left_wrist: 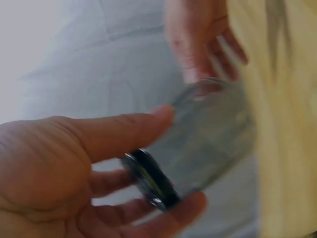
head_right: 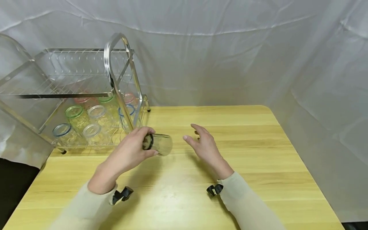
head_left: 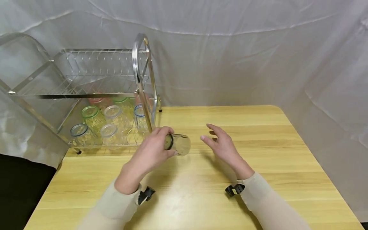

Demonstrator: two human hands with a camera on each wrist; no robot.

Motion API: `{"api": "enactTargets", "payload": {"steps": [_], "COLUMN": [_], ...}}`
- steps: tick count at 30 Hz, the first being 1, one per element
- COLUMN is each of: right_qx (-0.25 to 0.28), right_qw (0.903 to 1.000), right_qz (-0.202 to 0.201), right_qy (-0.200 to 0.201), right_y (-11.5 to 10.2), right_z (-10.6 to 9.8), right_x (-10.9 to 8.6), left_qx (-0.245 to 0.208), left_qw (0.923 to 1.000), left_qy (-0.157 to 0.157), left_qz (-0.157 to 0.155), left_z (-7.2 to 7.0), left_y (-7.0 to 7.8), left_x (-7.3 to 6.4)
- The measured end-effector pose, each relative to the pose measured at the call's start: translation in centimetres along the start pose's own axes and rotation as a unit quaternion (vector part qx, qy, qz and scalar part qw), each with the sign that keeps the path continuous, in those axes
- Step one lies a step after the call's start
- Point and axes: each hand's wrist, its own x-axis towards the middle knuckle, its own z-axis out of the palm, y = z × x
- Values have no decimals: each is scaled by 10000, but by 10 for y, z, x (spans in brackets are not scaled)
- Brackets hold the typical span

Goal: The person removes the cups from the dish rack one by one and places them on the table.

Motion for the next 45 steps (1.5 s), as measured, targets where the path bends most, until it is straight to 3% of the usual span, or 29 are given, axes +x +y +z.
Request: {"api": "enactTargets", "payload": {"steps": [3, 6, 8, 10, 13, 16, 18, 26, 37, 45], "right_qx": [460, 1399, 2189, 2938, 3611, 3936, 4025, 4202, 3955, 3916], "right_qw": [9989, 9893, 9732, 9503, 9233, 9079, 9031, 8957, 9111, 9144], "right_qz": [87, 195, 322, 481, 581, 611, 622, 584, 461, 426], "right_qy": [-62, -361, -628, -907, -1175, -1310, -1359, -1333, -1065, -930], "right_y": [-1, -1, -2, -2, -2, -1, 0, 3, 8, 8], "right_z": [2, 5, 7, 9, 10, 11, 13, 16, 17, 16], "right_x": [6, 11, 14, 15, 17, 19, 20, 24, 25, 26], "left_qx": [-549, -1125, -1472, -1807, -2220, -2525, -2680, -2989, -3281, -3102], "left_qw": [9984, 9935, 9888, 9833, 9748, 9673, 9632, 9542, 9445, 9503], "left_qy": [85, 168, 221, 233, 216, 136, 87, 5, -89, 226], "left_qz": [33, 90, 67, 8, -93, -176, -192, -149, -102, -97], "left_z": [18, 35, 43, 49, 55, 59, 61, 67, 73, 70], "left_y": [-7, -16, -21, -26, -30, -33, -35, -39, -41, -36], "left_x": [17, 32, 39, 44, 48, 51, 51, 57, 60, 52]}}
